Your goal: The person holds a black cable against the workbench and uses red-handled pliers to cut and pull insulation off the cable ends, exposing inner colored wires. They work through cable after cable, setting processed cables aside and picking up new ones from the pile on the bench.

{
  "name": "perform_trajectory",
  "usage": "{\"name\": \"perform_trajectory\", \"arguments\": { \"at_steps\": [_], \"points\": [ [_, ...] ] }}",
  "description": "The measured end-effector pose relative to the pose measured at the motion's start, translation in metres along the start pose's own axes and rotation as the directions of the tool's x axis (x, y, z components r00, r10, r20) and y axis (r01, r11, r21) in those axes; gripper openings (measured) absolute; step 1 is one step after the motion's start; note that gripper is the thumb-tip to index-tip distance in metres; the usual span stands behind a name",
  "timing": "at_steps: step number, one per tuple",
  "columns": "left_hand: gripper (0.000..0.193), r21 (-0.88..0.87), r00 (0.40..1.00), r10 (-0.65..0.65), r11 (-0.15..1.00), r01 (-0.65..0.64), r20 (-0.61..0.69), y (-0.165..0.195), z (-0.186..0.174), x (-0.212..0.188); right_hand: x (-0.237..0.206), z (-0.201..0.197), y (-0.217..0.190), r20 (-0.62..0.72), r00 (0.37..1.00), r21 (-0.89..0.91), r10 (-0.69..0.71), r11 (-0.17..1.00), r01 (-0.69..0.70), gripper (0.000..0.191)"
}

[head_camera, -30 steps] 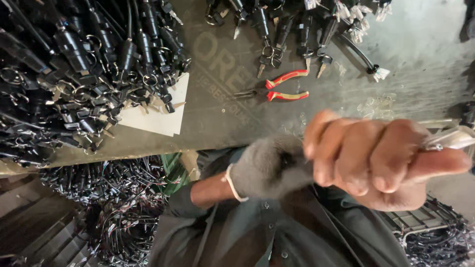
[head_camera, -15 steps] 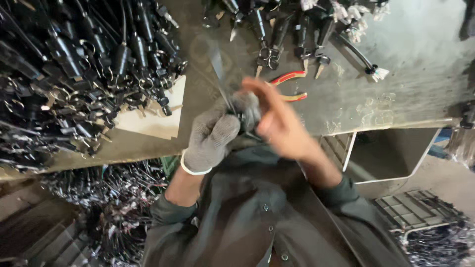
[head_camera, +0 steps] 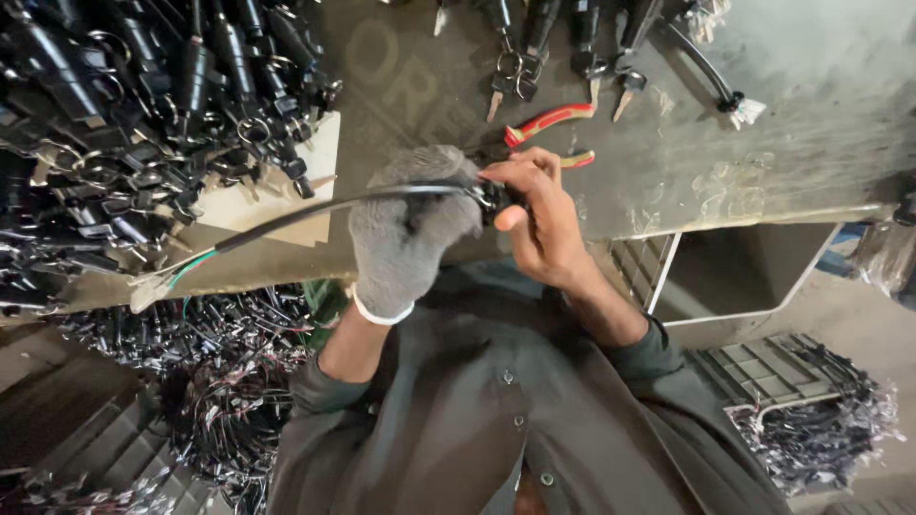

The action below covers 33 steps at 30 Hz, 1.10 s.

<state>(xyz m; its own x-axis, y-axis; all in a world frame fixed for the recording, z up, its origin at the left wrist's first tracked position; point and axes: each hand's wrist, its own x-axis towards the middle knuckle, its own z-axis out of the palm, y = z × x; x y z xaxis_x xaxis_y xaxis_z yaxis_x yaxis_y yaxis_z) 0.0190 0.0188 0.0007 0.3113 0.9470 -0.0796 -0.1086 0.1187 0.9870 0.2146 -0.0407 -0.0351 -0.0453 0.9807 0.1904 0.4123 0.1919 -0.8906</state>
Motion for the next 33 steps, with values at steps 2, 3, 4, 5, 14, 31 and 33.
{"name": "perform_trajectory", "arguments": {
  "at_steps": [2,3,4,5,14,31,33],
  "points": [
    [0.028,0.351,0.974,0.218,0.909,-0.227,0.066,0.007,-0.002,0.005,0.002,0.003,-0.002,-0.010,1.000,-0.058,-0.030,0.998,0.029,0.033],
    [0.027,0.358,0.976,0.200,0.908,-0.219,0.091,0.011,-0.003,0.008,0.003,0.004,-0.002,0.002,0.999,-0.060,-0.039,0.997,0.039,0.034],
    [0.025,0.365,0.978,0.173,0.909,-0.203,0.116,0.015,-0.005,0.009,0.004,0.006,-0.003,0.016,0.999,-0.059,-0.041,0.997,0.041,0.035],
    [0.024,0.371,0.979,0.145,0.909,-0.190,0.147,0.018,-0.005,0.011,0.005,0.006,-0.004,0.000,0.999,-0.042,-0.032,0.999,0.032,0.036],
    [0.044,0.503,0.949,0.203,0.810,-0.301,0.241,0.024,-0.011,0.022,0.004,0.004,-0.009,0.012,1.000,0.052,-0.015,0.999,0.014,0.037],
    [0.016,0.446,0.941,0.166,0.847,-0.289,0.294,0.014,-0.013,0.017,0.004,0.007,-0.006,-0.038,0.999,-0.013,-0.006,1.000,0.005,0.038],
    [0.021,0.462,0.955,0.118,0.854,-0.238,0.274,0.017,-0.008,0.018,0.003,0.005,-0.005,-0.026,1.000,-0.043,-0.008,0.999,0.007,0.037]
  ]
}}
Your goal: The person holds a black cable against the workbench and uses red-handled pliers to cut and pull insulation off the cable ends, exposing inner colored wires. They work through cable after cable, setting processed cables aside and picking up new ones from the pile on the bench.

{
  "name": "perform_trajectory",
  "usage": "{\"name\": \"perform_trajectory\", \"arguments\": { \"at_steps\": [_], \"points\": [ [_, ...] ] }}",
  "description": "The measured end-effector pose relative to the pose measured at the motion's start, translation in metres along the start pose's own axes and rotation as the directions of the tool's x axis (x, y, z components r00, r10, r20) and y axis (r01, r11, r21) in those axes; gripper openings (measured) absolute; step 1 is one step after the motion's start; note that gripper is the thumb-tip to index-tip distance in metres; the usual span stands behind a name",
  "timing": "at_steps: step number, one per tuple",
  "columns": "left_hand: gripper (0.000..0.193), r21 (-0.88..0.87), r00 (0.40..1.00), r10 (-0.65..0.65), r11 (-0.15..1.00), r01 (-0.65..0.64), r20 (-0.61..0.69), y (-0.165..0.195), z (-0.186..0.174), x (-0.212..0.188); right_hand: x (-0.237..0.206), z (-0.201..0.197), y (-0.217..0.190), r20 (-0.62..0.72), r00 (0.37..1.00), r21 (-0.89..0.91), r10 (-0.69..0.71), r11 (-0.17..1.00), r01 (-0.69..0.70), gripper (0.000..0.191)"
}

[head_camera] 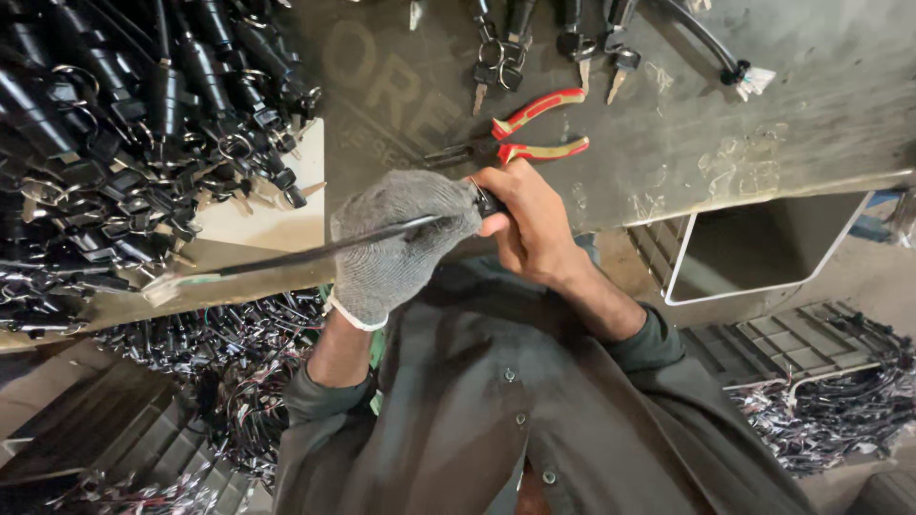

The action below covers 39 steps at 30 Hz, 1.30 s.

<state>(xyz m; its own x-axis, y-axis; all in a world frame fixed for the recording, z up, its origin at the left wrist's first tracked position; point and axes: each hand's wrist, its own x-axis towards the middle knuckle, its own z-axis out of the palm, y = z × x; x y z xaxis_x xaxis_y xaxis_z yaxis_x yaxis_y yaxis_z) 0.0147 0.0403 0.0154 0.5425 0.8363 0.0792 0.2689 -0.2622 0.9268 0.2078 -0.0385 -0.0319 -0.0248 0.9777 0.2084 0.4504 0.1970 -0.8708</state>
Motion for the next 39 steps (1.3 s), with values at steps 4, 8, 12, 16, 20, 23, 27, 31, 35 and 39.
{"name": "perform_trajectory", "arguments": {
  "at_steps": [4,8,12,16,20,23,27,31,35,39],
  "points": [
    [0.030,0.031,1.000,-0.013,0.999,0.014,-0.021,0.002,-0.001,0.007,-0.002,-0.002,-0.002,-0.013,0.999,0.001,-0.043,0.999,0.043,0.037],
    [0.032,0.111,0.999,0.021,0.993,-0.024,0.028,-0.003,-0.006,0.010,-0.006,0.003,-0.005,-0.013,0.998,0.076,0.054,0.996,-0.053,0.033],
    [0.032,0.152,0.995,0.075,0.985,-0.083,0.061,-0.005,-0.008,0.008,-0.016,0.011,0.000,-0.012,0.997,0.109,0.073,0.991,-0.071,0.033],
    [0.028,0.057,0.994,0.077,0.995,-0.081,0.076,-0.004,-0.014,0.002,-0.021,0.010,0.006,0.024,0.989,0.101,0.149,0.983,-0.151,0.035],
    [0.025,-0.467,0.944,-0.172,0.884,0.022,-0.281,0.006,-0.021,-0.015,0.002,-0.001,-0.008,0.033,0.995,0.060,0.090,0.994,-0.092,0.033],
    [0.023,-0.763,0.868,-0.354,0.645,-0.042,-0.347,0.020,-0.011,-0.025,0.034,-0.018,-0.040,0.086,0.996,-0.037,0.009,0.999,-0.006,0.043],
    [0.021,-0.753,0.968,-0.154,0.657,-0.047,-0.195,0.036,0.026,-0.018,0.058,-0.060,-0.103,0.114,0.987,0.258,0.111,0.956,-0.137,0.065],
    [0.020,-0.480,0.934,0.357,0.823,-0.304,0.020,0.051,0.052,-0.008,0.063,-0.092,-0.150,0.174,0.977,0.648,0.126,0.732,-0.210,0.054],
    [0.021,-0.479,0.847,0.517,0.779,-0.404,0.127,0.068,0.058,-0.014,0.069,-0.099,-0.149,0.152,0.987,0.848,-0.054,0.521,-0.102,0.048],
    [0.019,-0.542,0.880,0.434,0.795,-0.274,0.191,0.070,0.049,-0.013,0.055,-0.098,-0.129,0.147,0.984,0.859,-0.103,0.506,-0.075,0.045]
  ]
}}
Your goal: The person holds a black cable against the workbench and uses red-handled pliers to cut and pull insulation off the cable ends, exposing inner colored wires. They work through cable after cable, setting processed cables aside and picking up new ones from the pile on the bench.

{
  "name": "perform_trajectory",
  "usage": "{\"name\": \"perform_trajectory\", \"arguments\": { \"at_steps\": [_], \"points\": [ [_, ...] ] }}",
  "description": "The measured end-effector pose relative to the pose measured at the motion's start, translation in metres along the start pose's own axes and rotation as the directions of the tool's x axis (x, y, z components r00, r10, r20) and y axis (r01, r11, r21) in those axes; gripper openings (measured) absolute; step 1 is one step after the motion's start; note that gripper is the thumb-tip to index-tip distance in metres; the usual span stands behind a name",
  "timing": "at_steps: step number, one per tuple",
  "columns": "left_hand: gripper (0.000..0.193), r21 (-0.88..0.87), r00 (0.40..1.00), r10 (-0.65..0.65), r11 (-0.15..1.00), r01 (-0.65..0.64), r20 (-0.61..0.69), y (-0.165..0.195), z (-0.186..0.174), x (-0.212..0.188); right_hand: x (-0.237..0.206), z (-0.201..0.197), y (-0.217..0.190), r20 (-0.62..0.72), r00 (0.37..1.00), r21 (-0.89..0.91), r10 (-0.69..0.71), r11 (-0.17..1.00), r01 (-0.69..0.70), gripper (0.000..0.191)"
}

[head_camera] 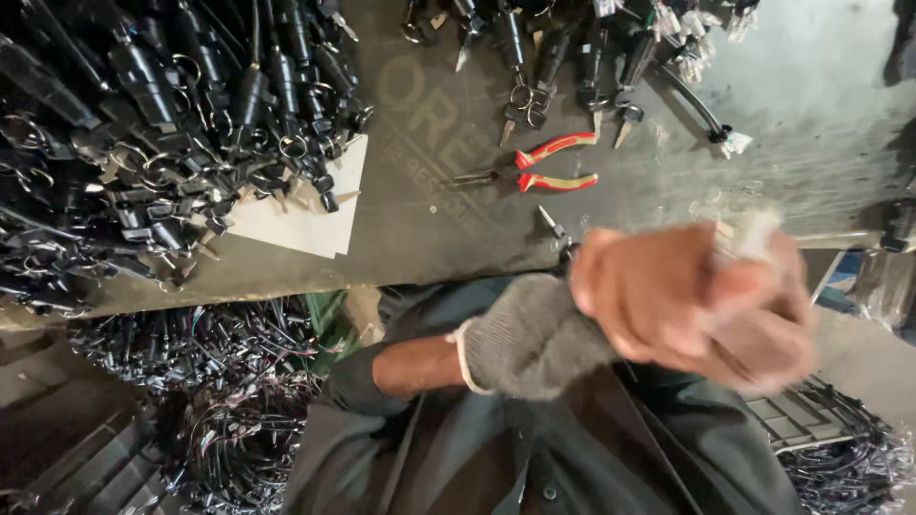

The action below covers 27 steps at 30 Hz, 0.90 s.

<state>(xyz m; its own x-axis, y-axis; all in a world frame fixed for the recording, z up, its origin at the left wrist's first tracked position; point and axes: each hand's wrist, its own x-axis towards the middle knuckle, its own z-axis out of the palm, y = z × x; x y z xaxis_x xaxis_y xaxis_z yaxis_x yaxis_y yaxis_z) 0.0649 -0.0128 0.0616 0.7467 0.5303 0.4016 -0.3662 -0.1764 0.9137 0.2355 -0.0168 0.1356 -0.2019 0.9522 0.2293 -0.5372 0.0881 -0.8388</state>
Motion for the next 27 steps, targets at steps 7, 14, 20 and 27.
{"name": "perform_trajectory", "arguments": {
  "at_steps": [7,14,20,27],
  "points": [
    [0.020,0.234,0.956,-0.288,0.934,0.268,0.053,-0.015,-0.066,-0.015,0.004,-0.037,0.001,-0.196,0.968,0.306,-0.158,0.928,0.213,0.049],
    [0.023,-0.709,0.743,-0.372,0.679,-0.191,-0.556,-0.044,-0.068,-0.026,-0.011,-0.022,0.112,-0.121,0.993,-0.883,-0.019,0.459,-0.099,0.067],
    [0.025,-0.381,0.640,-0.460,0.885,0.269,-0.615,-0.041,-0.069,-0.035,-0.048,-0.034,0.148,-0.343,0.925,-0.679,0.160,0.638,-0.363,0.045],
    [0.039,0.044,0.782,-0.324,0.912,0.408,-0.533,-0.042,-0.073,-0.044,-0.037,-0.044,0.131,-0.047,0.998,-0.929,-0.037,0.368,-0.031,0.033]
  ]
}}
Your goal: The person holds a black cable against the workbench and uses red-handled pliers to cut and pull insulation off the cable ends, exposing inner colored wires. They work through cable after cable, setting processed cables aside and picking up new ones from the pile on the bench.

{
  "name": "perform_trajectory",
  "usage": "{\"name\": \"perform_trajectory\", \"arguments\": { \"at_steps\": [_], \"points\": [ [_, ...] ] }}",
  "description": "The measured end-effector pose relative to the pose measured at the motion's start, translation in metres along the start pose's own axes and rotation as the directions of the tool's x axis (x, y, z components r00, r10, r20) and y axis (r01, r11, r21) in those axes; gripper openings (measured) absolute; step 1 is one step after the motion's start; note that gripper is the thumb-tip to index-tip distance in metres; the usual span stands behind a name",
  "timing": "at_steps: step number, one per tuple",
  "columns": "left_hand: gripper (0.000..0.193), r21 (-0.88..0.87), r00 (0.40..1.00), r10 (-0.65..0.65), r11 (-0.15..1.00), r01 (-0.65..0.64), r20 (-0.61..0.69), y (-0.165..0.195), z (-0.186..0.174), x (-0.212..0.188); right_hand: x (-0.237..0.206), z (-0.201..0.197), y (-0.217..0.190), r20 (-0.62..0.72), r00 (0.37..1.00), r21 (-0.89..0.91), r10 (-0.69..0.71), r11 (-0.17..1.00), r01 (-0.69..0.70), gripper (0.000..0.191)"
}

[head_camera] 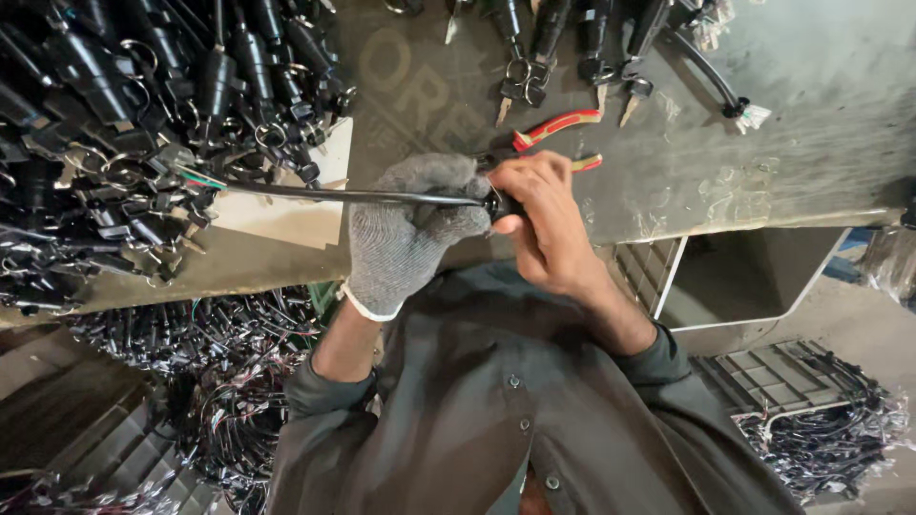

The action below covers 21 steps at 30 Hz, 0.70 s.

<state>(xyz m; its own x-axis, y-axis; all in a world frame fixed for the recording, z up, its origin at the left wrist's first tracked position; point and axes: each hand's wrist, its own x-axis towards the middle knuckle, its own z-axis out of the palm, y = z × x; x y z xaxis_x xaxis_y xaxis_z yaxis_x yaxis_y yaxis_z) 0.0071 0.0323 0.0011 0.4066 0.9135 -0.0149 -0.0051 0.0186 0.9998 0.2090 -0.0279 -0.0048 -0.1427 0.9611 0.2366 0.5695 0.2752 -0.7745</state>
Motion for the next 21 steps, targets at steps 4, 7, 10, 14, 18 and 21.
{"name": "perform_trajectory", "arguments": {
  "at_steps": [4,7,10,14,18,21],
  "points": [
    [0.043,0.063,0.999,-0.035,0.997,0.037,-0.042,-0.005,0.004,0.002,0.003,0.006,-0.004,-0.024,1.000,-0.156,-0.009,0.988,0.005,0.028],
    [0.040,0.375,0.980,0.198,0.909,-0.182,-0.002,0.000,0.004,0.004,0.004,0.010,-0.004,0.005,0.999,-0.068,0.047,0.997,-0.047,0.032],
    [0.036,0.501,0.947,0.320,0.817,-0.284,0.014,0.010,0.006,0.001,0.002,0.009,-0.002,-0.054,0.998,-0.017,0.010,1.000,-0.011,0.029],
    [0.038,0.420,0.961,0.275,0.873,-0.247,-0.005,0.014,0.015,-0.012,-0.003,0.007,0.002,0.121,0.921,0.389,0.371,0.836,-0.388,0.036],
    [0.047,0.452,0.977,0.212,0.871,-0.190,0.001,-0.003,0.026,-0.023,-0.007,0.005,0.008,0.291,0.854,0.558,0.431,0.648,-0.518,0.032],
    [0.055,0.737,0.964,0.263,0.643,-0.210,0.045,-0.020,0.027,-0.024,-0.011,0.008,0.008,0.392,0.775,0.601,0.496,0.500,-0.623,0.031]
  ]
}}
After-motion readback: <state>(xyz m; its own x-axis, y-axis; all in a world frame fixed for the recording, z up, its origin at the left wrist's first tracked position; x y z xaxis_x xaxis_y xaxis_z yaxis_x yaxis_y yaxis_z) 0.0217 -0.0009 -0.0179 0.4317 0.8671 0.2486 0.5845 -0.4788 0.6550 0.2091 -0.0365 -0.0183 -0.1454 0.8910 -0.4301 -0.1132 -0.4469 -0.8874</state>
